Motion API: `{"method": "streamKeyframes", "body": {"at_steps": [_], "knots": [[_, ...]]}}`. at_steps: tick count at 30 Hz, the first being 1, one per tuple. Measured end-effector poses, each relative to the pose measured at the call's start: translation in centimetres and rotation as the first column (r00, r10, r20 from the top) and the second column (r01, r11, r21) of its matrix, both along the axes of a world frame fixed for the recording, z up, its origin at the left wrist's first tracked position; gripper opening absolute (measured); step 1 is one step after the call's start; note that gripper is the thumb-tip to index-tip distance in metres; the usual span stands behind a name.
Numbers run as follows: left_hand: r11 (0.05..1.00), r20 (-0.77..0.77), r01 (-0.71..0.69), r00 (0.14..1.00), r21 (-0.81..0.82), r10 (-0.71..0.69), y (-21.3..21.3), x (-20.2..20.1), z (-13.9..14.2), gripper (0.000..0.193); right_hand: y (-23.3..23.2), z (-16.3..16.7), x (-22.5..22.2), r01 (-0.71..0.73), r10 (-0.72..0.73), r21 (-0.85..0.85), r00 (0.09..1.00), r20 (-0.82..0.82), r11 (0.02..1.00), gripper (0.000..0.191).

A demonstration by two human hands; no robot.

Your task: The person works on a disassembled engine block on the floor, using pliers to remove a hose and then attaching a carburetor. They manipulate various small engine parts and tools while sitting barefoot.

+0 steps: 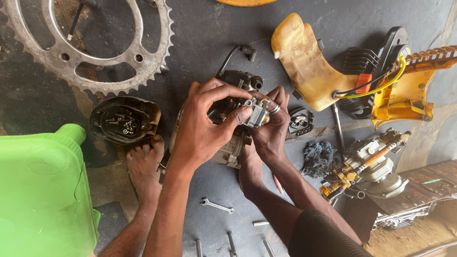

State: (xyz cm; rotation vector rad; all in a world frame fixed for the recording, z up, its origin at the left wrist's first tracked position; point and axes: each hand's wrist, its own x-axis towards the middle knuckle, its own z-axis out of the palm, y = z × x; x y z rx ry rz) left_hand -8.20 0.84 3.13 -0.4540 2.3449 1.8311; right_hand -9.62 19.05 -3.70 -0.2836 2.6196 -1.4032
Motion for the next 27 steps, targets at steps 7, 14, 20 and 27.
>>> {"method": "streamKeyframes", "body": {"at_steps": [7, 14, 20, 27], "knots": [[1.000, -0.044, 0.007, 0.999, -0.003, -0.007, 0.0, 0.1, -0.4, 0.023, 0.0, 0.3, 0.0, -0.026, 0.026, 0.002, 1.000, -0.003, 1.000, 0.057], [0.999, -0.063, -0.007, 0.998, -0.034, 0.005, 0.2, 0.3, -1.0, 0.027, 0.8, 1.0, 0.3, -0.064, 0.084, -0.110, 0.978, 0.191, 0.992, 0.071], [0.998, -0.032, -0.021, 0.999, -0.058, 0.019, 0.3, 0.3, -1.4, 0.026, 1.3, 1.6, 0.9, -0.056, 0.104, -0.269, 0.980, 0.168, 0.962, 0.089], [0.997, 0.029, -0.024, 0.999, -0.075, 0.026, 0.3, 0.1, -1.0, 0.026, 2.0, 2.7, 0.5, -0.079, 0.115, -0.224, 0.981, 0.154, 0.971, 0.054]]}}
